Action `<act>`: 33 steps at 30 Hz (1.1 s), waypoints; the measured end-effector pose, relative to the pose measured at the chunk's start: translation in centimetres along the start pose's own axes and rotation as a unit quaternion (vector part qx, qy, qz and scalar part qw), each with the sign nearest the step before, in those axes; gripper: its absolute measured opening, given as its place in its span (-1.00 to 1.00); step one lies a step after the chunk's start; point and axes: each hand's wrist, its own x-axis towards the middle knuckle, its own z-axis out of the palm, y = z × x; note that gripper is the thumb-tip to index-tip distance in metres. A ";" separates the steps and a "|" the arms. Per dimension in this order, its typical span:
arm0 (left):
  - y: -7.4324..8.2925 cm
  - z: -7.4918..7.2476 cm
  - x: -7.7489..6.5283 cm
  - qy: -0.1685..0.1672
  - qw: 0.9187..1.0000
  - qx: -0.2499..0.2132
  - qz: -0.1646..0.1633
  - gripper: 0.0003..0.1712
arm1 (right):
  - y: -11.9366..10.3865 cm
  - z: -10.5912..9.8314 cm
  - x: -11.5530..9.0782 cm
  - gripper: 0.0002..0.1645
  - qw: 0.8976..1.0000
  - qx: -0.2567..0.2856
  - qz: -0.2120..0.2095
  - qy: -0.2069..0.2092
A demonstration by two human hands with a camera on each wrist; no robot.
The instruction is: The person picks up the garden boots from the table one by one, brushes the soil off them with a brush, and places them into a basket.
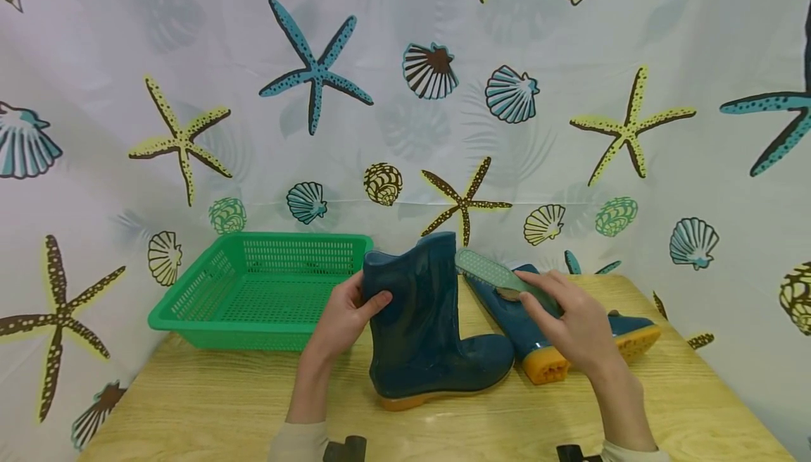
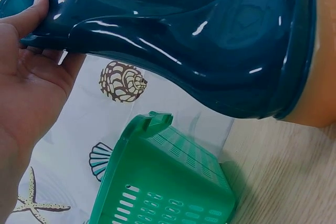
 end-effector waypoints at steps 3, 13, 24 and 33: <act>-0.2 0.0 0.0 -0.001 1.000 0.002 0.019 -0.65 | 0.1 0.0 -0.1 -0.62 1.000 -0.006 0.030 0.000; -0.6 -0.1 -0.1 -0.019 0.997 0.008 0.070 -0.71 | -0.3 -0.4 0.1 -0.61 0.996 -0.010 0.079 -0.040; -0.6 -0.3 -0.2 -0.026 0.994 -0.022 0.101 -0.75 | -0.5 -0.5 0.3 -0.60 0.993 -0.002 0.081 -0.083; -0.3 -1.1 -0.3 0.006 1.000 -0.021 -0.010 -0.50 | -0.5 -0.6 0.0 -0.65 0.997 0.035 0.041 -0.051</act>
